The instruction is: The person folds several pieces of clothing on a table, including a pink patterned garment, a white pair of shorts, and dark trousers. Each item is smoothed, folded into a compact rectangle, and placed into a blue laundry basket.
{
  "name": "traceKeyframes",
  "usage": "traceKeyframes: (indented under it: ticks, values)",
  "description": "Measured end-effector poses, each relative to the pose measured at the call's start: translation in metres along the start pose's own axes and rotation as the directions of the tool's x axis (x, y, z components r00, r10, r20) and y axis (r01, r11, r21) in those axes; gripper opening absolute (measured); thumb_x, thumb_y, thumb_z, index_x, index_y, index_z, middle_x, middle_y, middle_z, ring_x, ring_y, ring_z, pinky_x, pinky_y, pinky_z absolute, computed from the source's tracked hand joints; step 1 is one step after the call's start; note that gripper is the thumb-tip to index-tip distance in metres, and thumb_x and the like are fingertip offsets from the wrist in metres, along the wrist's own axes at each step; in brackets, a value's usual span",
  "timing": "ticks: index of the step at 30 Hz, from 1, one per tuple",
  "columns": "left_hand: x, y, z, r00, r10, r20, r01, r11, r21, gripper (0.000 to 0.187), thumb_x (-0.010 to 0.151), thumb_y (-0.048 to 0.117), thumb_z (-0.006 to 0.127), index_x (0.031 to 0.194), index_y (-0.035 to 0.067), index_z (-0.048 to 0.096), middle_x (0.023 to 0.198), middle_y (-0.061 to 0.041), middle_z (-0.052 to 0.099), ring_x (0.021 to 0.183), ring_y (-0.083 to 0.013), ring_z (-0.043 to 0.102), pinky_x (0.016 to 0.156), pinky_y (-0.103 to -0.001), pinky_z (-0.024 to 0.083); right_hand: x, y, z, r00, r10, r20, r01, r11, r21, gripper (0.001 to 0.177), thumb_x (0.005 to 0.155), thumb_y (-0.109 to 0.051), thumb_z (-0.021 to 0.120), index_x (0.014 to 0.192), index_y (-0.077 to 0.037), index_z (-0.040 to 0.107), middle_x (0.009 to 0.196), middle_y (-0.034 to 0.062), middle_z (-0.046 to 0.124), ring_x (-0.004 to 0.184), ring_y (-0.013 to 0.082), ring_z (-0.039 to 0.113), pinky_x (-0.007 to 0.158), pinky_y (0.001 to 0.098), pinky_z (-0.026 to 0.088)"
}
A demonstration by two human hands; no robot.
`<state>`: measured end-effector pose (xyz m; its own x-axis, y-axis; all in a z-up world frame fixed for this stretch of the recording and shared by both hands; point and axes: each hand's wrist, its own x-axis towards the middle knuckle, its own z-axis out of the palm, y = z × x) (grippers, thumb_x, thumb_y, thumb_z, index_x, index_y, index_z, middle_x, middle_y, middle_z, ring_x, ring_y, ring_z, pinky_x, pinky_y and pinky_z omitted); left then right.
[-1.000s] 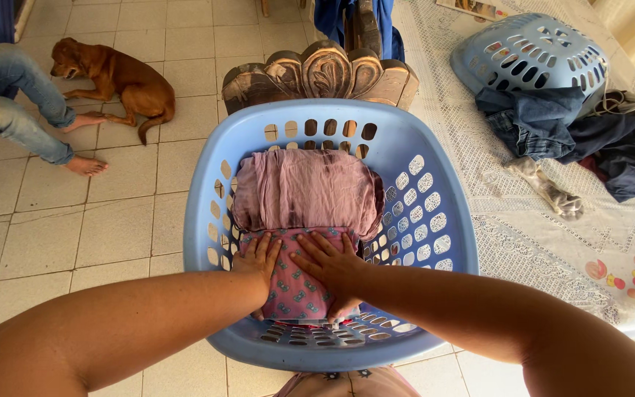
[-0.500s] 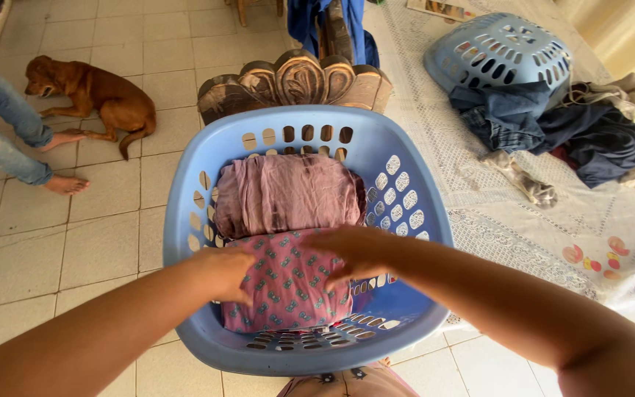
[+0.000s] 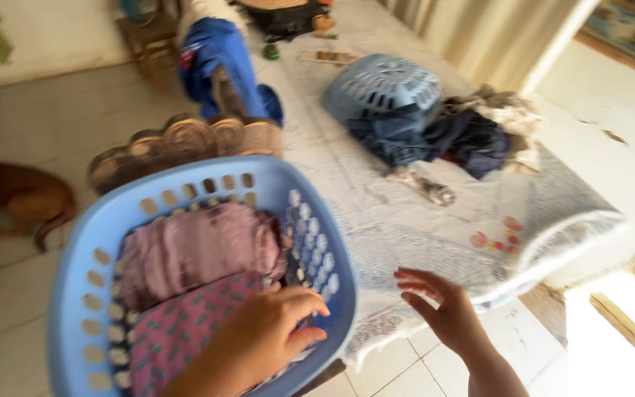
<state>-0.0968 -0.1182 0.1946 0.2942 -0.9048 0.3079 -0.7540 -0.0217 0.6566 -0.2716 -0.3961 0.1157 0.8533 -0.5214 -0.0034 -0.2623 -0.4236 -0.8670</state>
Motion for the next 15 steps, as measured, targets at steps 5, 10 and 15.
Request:
traceKeyframes:
  ticks: [5, 10, 15]
  values:
    - [0.063, 0.035, 0.100, 0.996, 0.054, 0.072, -0.043, 0.989, -0.139, 0.023, 0.085, 0.021, 0.078, 0.103, 0.007, 0.071, 0.109, -0.011, 0.075, 0.101, -0.0344, 0.068, 0.094, -0.046, 0.049, -0.026, 0.050, -0.073, 0.997, 0.040, -0.064, -0.040, 0.999, 0.003, 0.042, 0.088, -0.011, 0.072, 0.129, -0.011, 0.068, 0.125, 0.0050, 0.078, 0.115, 0.0183, 0.075, 0.101, 0.0364, 0.059]
    - [0.131, 0.061, 0.185, 0.972, 0.006, 0.235, 0.017, 0.996, -0.093, 0.024, 0.087, 0.022, 0.076, 0.105, 0.008, 0.069, 0.105, -0.011, 0.074, 0.094, -0.0349, 0.070, 0.106, -0.051, 0.040, -0.044, 0.103, -0.151, 0.997, 0.038, -0.064, -0.041, 0.998, -0.044, 0.039, 0.087, -0.013, 0.074, 0.126, -0.009, 0.071, 0.124, 0.0055, 0.079, 0.114, 0.0174, 0.076, 0.098, 0.0374, 0.060]
    - [0.192, 0.085, 0.239, 0.974, 0.028, 0.225, 0.001, 0.992, -0.125, 0.026, 0.087, 0.024, 0.077, 0.107, 0.008, 0.071, 0.106, -0.012, 0.073, 0.101, -0.0358, 0.068, 0.090, -0.045, 0.054, -0.055, 0.191, -0.229, 0.996, 0.093, 0.009, -0.092, 0.994, -0.062, 0.049, 0.085, -0.014, 0.077, 0.133, -0.012, 0.069, 0.123, 0.0047, 0.076, 0.108, 0.0201, 0.076, 0.099, 0.0394, 0.061]
